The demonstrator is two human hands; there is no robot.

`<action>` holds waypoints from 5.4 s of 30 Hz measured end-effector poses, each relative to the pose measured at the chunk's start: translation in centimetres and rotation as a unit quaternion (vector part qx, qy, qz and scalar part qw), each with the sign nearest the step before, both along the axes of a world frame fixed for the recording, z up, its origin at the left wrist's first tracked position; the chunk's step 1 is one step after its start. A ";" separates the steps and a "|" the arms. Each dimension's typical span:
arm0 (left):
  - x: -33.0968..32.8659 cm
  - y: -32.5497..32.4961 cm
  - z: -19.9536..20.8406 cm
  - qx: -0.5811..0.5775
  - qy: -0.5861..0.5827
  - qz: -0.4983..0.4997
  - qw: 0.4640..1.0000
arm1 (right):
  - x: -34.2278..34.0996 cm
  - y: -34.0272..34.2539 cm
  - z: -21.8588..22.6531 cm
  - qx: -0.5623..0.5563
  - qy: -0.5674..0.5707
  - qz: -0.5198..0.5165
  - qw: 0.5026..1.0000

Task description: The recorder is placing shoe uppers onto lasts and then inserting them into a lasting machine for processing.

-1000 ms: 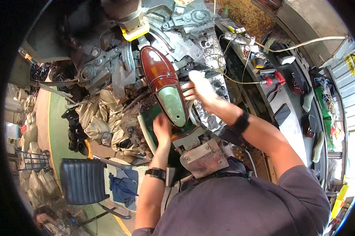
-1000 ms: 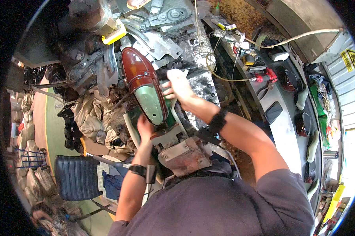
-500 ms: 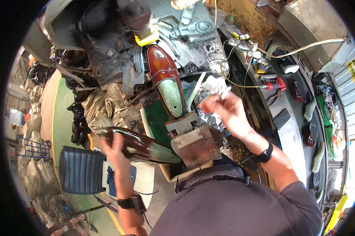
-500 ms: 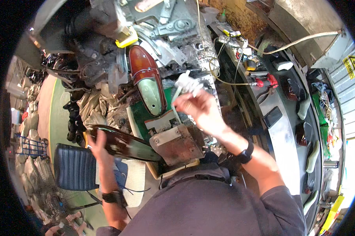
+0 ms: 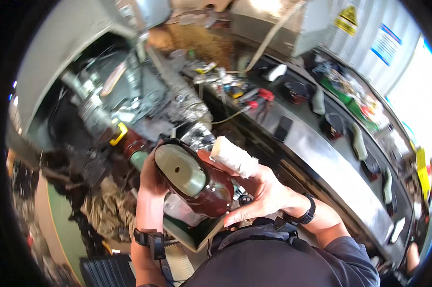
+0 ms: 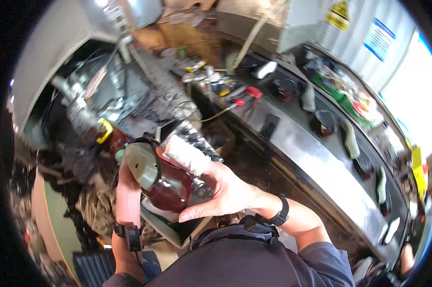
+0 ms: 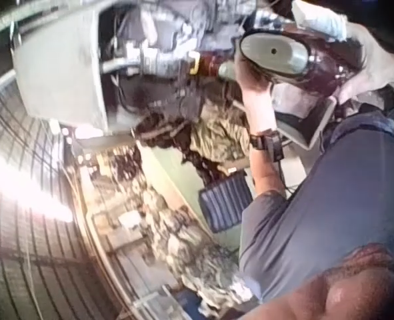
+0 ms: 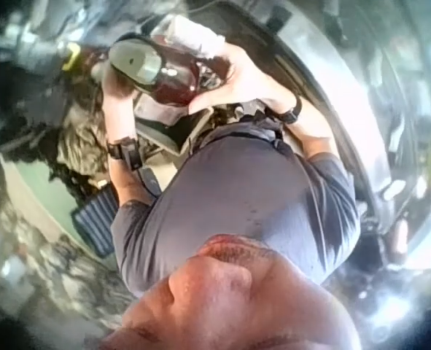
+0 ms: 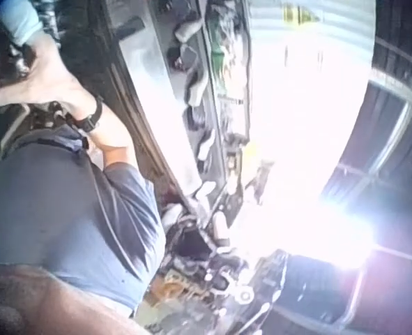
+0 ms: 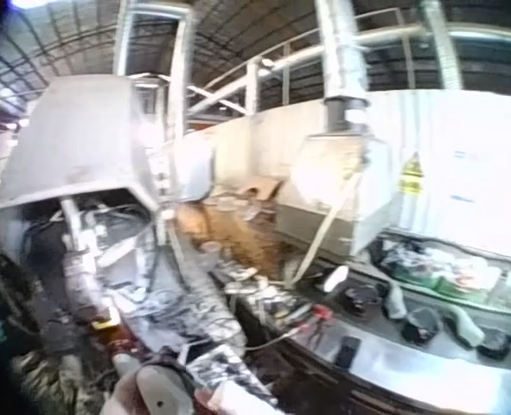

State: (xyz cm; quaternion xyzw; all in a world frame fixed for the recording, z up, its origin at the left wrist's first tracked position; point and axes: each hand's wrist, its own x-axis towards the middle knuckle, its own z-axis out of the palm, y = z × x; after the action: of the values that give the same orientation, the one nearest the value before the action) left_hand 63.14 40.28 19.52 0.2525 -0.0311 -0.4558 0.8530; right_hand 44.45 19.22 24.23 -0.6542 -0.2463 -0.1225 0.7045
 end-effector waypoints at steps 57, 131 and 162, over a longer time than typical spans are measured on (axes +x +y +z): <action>-35.1 -59.5 -24.2 0.162 -0.798 -0.472 0.338 | -89.4 -71.1 -32.5 -0.118 0.454 -0.881 0.069; -19.4 -62.4 -23.6 0.446 -0.630 -0.163 0.615 | -25.4 -30.7 -27.4 0.164 0.272 -0.533 0.784; 16.0 2.4 -6.0 0.449 -0.401 0.477 0.640 | 23.1 3.0 -6.4 0.287 0.399 -0.132 0.861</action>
State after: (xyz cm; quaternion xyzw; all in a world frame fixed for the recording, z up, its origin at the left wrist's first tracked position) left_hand 79.13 42.64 13.47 0.7424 -0.0372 0.2026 0.6375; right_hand 67.56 22.19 17.79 -0.4425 0.1899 -0.0081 0.8764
